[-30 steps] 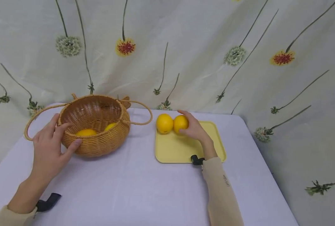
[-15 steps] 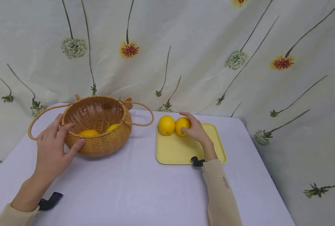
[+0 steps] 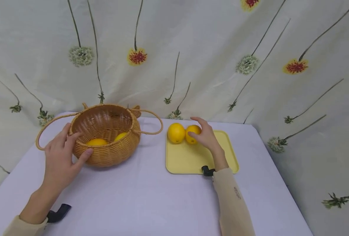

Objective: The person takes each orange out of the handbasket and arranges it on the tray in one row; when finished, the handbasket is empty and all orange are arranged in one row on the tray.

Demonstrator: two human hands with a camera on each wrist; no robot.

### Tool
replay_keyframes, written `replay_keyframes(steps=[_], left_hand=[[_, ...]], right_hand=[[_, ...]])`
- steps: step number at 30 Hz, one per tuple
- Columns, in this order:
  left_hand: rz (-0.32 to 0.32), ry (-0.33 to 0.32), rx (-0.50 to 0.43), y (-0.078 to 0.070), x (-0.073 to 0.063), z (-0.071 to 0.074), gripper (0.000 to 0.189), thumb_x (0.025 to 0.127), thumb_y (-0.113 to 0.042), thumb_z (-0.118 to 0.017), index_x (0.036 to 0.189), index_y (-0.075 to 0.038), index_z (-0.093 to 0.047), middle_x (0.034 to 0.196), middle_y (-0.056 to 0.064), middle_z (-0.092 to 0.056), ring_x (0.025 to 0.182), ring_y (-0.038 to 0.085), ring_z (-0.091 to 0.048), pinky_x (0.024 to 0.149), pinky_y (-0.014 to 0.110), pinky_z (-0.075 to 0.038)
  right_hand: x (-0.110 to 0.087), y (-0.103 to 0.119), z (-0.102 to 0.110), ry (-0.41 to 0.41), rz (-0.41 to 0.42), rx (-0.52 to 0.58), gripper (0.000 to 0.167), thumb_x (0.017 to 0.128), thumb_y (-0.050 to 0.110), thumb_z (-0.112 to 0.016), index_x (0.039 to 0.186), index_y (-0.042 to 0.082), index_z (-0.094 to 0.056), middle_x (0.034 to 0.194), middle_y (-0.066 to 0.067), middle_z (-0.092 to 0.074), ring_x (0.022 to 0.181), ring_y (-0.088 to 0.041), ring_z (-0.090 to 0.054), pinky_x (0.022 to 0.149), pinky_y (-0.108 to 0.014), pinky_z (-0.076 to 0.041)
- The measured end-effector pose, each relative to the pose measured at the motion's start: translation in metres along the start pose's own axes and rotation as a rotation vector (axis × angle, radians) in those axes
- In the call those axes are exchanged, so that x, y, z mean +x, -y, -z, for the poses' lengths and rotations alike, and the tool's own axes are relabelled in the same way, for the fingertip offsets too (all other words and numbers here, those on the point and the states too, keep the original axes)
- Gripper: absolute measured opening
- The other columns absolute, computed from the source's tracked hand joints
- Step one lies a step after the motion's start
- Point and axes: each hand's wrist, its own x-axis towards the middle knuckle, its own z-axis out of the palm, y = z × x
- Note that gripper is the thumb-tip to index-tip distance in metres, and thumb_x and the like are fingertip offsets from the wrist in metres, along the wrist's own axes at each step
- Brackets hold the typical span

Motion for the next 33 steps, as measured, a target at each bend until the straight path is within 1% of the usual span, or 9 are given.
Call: replay_keyframes(steps=[3, 8, 14, 16, 18, 22, 24, 28, 33], left_hand=[[-0.007, -0.007, 0.001, 0.0, -0.001, 0.0, 0.086, 0.096, -0.078, -0.051, 0.131, 0.0, -0.059, 0.169, 0.022, -0.034, 0.148, 0.051, -0.038, 0.108, 0.073, -0.025], [-0.016, -0.011, 0.005, 0.0, 0.0, -0.002, 0.088, 0.096, -0.08, -0.048, 0.131, 0.0, -0.059, 0.17, 0.021, -0.033, 0.148, 0.05, -0.038, 0.107, 0.072, -0.026], [-0.007, -0.017, 0.009, 0.001, 0.0, -0.002, 0.089, 0.095, -0.081, -0.048, 0.131, 0.0, -0.059, 0.171, 0.019, -0.033, 0.149, 0.049, -0.037, 0.107, 0.072, -0.026], [-0.005, -0.017, 0.013, 0.001, 0.0, -0.001, 0.09, 0.096, -0.081, -0.047, 0.131, 0.001, -0.059, 0.17, 0.02, -0.033, 0.149, 0.049, -0.037, 0.107, 0.073, -0.026], [-0.002, -0.017, 0.013, 0.001, 0.0, -0.001, 0.089, 0.096, -0.08, -0.048, 0.131, 0.001, -0.06, 0.169, 0.021, -0.034, 0.15, 0.048, -0.037, 0.108, 0.073, -0.026], [-0.006, -0.02, 0.011, 0.002, 0.0, 0.0, 0.088, 0.096, -0.08, -0.047, 0.131, 0.0, -0.059, 0.169, 0.022, -0.034, 0.15, 0.048, -0.037, 0.109, 0.073, -0.026], [-0.009, -0.022, 0.009, 0.002, 0.0, -0.001, 0.088, 0.096, -0.08, -0.047, 0.131, 0.0, -0.059, 0.169, 0.022, -0.034, 0.15, 0.049, -0.037, 0.109, 0.073, -0.026], [-0.01, -0.021, 0.009, 0.001, -0.001, -0.001, 0.088, 0.096, -0.08, -0.046, 0.131, 0.0, -0.059, 0.169, 0.023, -0.034, 0.149, 0.049, -0.038, 0.107, 0.072, -0.026], [-0.011, -0.018, 0.012, -0.001, 0.0, 0.001, 0.087, 0.097, -0.078, -0.048, 0.13, 0.001, -0.06, 0.169, 0.022, -0.034, 0.148, 0.049, -0.038, 0.107, 0.071, -0.026]], right_hand=[[0.0, 0.007, 0.001, -0.006, 0.043, -0.026, 0.063, 0.097, 0.022, -0.075, 0.154, 0.015, -0.051, 0.165, -0.012, -0.045, 0.157, -0.038, -0.033, 0.124, -0.065, -0.025], [0.001, 0.023, 0.002, 0.018, 0.119, -0.019, 0.061, 0.097, 0.024, -0.076, 0.153, 0.016, -0.053, 0.166, -0.008, -0.043, 0.158, -0.035, -0.032, 0.124, -0.066, -0.025], [0.014, 0.053, -0.002, 0.039, 0.183, 0.003, 0.062, 0.097, 0.035, -0.075, 0.154, 0.024, -0.053, 0.165, 0.002, -0.044, 0.157, -0.025, -0.035, 0.125, -0.061, -0.026], [0.021, 0.066, -0.006, 0.047, 0.213, 0.02, 0.062, 0.097, 0.038, -0.076, 0.153, 0.026, -0.053, 0.164, 0.003, -0.047, 0.156, -0.021, -0.036, 0.125, -0.059, -0.026], [0.029, 0.079, -0.011, 0.048, 0.253, 0.033, 0.062, 0.096, 0.038, -0.076, 0.153, 0.025, -0.054, 0.164, 0.002, -0.047, 0.155, -0.019, -0.037, 0.125, -0.058, -0.027], [0.047, 0.108, -0.021, 0.048, 0.334, 0.051, 0.058, 0.096, 0.031, -0.077, 0.15, 0.025, -0.057, 0.165, -0.001, -0.045, 0.156, -0.015, -0.034, 0.125, -0.057, -0.029], [0.055, 0.122, -0.026, 0.051, 0.363, 0.043, 0.057, 0.096, 0.031, -0.076, 0.15, 0.025, -0.058, 0.165, 0.0, -0.045, 0.156, -0.014, -0.034, 0.125, -0.056, -0.03], [0.066, 0.15, -0.039, 0.086, 0.38, 0.018, 0.058, 0.097, 0.039, -0.075, 0.15, 0.025, -0.057, 0.163, 0.004, -0.048, 0.154, -0.012, -0.037, 0.124, -0.051, -0.032], [0.076, 0.178, -0.06, 0.142, 0.395, -0.026, 0.057, 0.098, 0.041, -0.074, 0.15, 0.027, -0.056, 0.158, 0.009, -0.053, 0.15, -0.012, -0.042, 0.124, -0.044, -0.033]])
